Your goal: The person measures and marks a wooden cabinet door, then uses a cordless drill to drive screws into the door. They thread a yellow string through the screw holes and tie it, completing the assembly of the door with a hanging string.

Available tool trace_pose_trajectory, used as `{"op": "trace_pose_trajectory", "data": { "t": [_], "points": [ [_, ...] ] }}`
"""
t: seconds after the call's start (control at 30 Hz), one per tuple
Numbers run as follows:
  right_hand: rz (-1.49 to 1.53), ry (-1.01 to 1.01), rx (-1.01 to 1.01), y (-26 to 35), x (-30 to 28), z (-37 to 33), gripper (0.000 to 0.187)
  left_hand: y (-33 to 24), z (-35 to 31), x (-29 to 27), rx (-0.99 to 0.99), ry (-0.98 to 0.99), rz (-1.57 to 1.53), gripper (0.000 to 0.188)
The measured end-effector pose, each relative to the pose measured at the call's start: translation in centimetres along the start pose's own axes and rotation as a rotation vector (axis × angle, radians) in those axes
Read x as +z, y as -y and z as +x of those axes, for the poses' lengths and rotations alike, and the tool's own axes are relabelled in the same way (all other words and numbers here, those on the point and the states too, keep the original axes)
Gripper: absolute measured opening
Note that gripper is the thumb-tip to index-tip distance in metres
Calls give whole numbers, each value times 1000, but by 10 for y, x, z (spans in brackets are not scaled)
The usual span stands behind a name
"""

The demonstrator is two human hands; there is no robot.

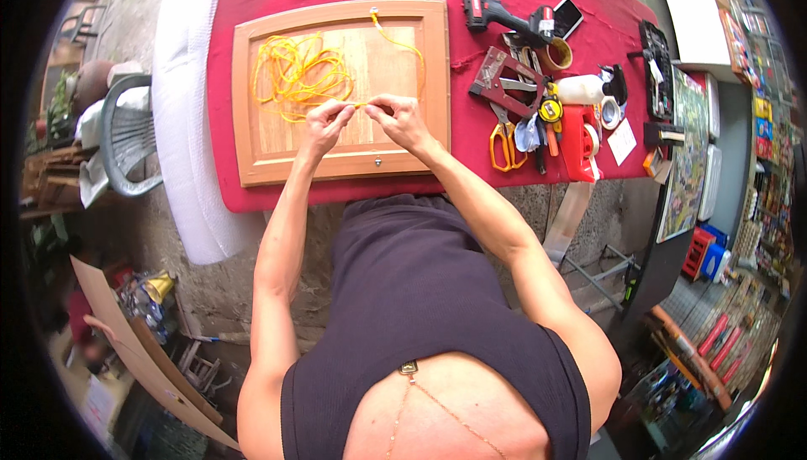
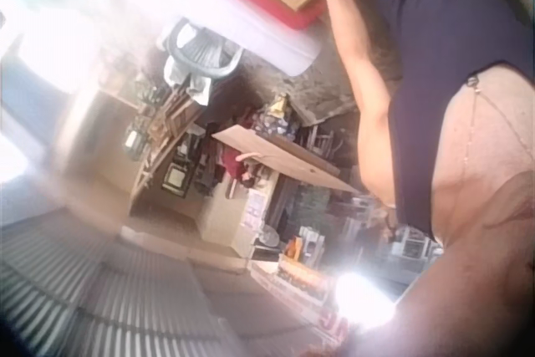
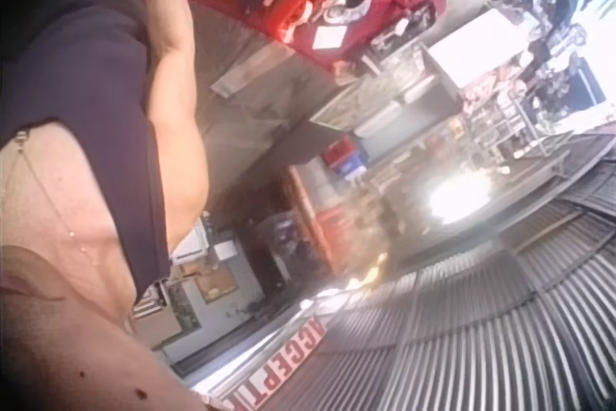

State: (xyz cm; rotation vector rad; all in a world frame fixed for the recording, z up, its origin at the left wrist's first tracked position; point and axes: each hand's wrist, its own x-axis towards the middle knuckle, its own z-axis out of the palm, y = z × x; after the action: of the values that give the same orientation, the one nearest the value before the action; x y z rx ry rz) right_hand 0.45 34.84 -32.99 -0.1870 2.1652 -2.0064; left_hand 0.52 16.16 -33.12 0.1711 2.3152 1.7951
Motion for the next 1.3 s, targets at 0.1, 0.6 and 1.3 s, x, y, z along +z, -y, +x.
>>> {"op": "trace_pose_trajectory", "data": {
  "t": [0.1, 0.6, 1.3],
  "points": [
    [448, -64, 259, 13, 8, 1, 16, -1, 1, 14, 107, -99, -15, 16],
    [-1137, -537, 513, -71, -162, -153, 45, 2, 12, 21, 226, -22, 378, 20],
    [951, 325, 747, 55, -66, -138, 60, -20, 4, 44, 281, -187, 452, 17]
  ]
}}
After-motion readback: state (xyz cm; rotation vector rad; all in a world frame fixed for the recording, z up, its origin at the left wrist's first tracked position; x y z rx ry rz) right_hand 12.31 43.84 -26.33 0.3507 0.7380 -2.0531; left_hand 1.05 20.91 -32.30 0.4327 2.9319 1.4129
